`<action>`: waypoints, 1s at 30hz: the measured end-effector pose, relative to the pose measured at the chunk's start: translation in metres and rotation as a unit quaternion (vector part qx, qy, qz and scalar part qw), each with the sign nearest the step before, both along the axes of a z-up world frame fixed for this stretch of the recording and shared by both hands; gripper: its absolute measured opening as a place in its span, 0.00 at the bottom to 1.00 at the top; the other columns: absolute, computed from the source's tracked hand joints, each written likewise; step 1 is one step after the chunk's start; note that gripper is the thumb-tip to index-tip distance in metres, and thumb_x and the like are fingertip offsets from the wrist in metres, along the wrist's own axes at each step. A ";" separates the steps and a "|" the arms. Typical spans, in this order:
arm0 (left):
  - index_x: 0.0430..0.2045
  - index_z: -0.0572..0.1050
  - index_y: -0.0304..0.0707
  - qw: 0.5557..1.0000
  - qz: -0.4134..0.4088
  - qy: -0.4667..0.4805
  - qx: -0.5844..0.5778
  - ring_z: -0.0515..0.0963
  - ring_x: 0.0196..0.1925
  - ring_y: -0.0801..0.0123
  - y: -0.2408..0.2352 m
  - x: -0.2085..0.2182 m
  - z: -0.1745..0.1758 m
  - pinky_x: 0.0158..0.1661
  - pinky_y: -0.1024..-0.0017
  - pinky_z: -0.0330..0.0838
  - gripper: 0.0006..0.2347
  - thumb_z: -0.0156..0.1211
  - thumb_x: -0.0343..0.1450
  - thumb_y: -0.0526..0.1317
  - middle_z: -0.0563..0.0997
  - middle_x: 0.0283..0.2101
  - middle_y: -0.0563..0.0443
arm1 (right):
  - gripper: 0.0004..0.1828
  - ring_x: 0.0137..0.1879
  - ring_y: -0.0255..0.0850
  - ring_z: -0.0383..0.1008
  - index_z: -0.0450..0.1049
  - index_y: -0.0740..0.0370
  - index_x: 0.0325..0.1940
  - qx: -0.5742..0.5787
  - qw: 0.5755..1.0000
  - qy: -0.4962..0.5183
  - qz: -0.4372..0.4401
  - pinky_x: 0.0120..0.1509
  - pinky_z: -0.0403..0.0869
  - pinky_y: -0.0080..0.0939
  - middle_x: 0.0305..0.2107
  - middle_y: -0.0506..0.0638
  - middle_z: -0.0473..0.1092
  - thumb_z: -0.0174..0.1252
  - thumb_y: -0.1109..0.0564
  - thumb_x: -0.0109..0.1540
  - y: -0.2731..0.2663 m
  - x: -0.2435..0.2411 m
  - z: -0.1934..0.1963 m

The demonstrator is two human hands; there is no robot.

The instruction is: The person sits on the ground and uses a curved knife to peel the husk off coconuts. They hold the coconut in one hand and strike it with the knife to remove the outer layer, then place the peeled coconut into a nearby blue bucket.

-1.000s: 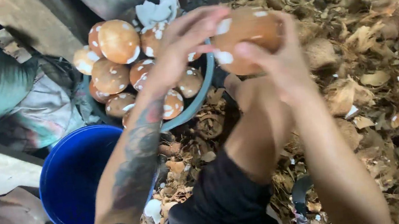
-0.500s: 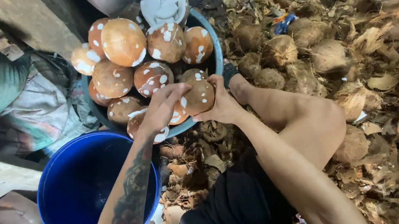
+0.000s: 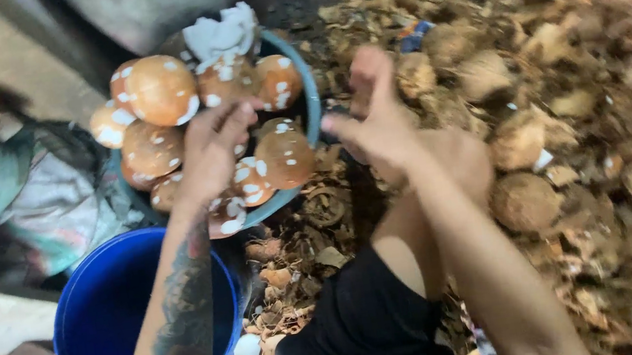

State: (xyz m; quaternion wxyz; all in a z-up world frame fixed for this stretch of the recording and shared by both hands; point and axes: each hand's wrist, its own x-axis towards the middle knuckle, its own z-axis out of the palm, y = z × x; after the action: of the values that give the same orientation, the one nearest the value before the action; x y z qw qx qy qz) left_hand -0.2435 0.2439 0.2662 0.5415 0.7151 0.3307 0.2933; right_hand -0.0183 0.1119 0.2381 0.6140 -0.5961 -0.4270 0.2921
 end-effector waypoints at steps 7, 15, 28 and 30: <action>0.52 0.78 0.42 0.968 -0.220 -0.095 0.077 0.84 0.52 0.75 -0.067 0.141 0.095 0.47 0.78 0.78 0.16 0.54 0.77 0.50 0.84 0.51 0.57 | 0.34 0.55 0.56 0.78 0.49 0.48 0.68 0.165 0.954 -0.200 -0.150 0.62 0.79 0.47 0.63 0.66 0.66 0.63 0.77 0.78 -0.204 0.121 0.111; 0.51 0.79 0.40 0.903 -0.379 0.129 -0.153 0.89 0.48 0.55 -0.178 0.328 -0.141 0.44 0.55 0.84 0.23 0.66 0.71 0.57 0.86 0.45 0.43 | 0.19 0.32 0.56 0.81 0.76 0.79 0.43 -0.266 0.930 0.111 -0.228 0.37 0.80 0.51 0.29 0.70 0.77 0.47 0.82 0.53 -0.417 0.114 -0.060; 0.42 0.85 0.42 0.877 -0.314 0.364 0.012 0.86 0.51 0.66 -0.199 0.279 -0.334 0.53 0.64 0.78 0.11 0.67 0.66 0.40 0.88 0.40 0.52 | 0.28 0.53 0.56 0.83 0.80 0.52 0.53 -0.663 0.743 -0.084 -0.027 0.55 0.81 0.62 0.41 0.56 0.82 0.70 0.46 0.49 -0.481 -0.006 -0.403; 0.38 0.85 0.40 0.892 -0.294 0.331 0.086 0.86 0.45 0.48 -0.213 0.285 -0.297 0.46 0.54 0.80 0.13 0.53 0.71 0.42 0.87 0.36 0.40 | 0.36 0.57 0.58 0.81 0.76 0.46 0.60 -0.667 0.741 -0.064 -0.034 0.59 0.80 0.59 0.48 0.56 0.78 0.69 0.40 0.49 -0.479 -0.002 -0.384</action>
State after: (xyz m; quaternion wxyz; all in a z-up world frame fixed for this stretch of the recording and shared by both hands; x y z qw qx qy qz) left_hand 0.0419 0.0310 -0.0304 0.3987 0.8790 0.2391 -0.1061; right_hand -0.0207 -0.3673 -0.1460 0.0402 -0.8849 -0.1408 0.4422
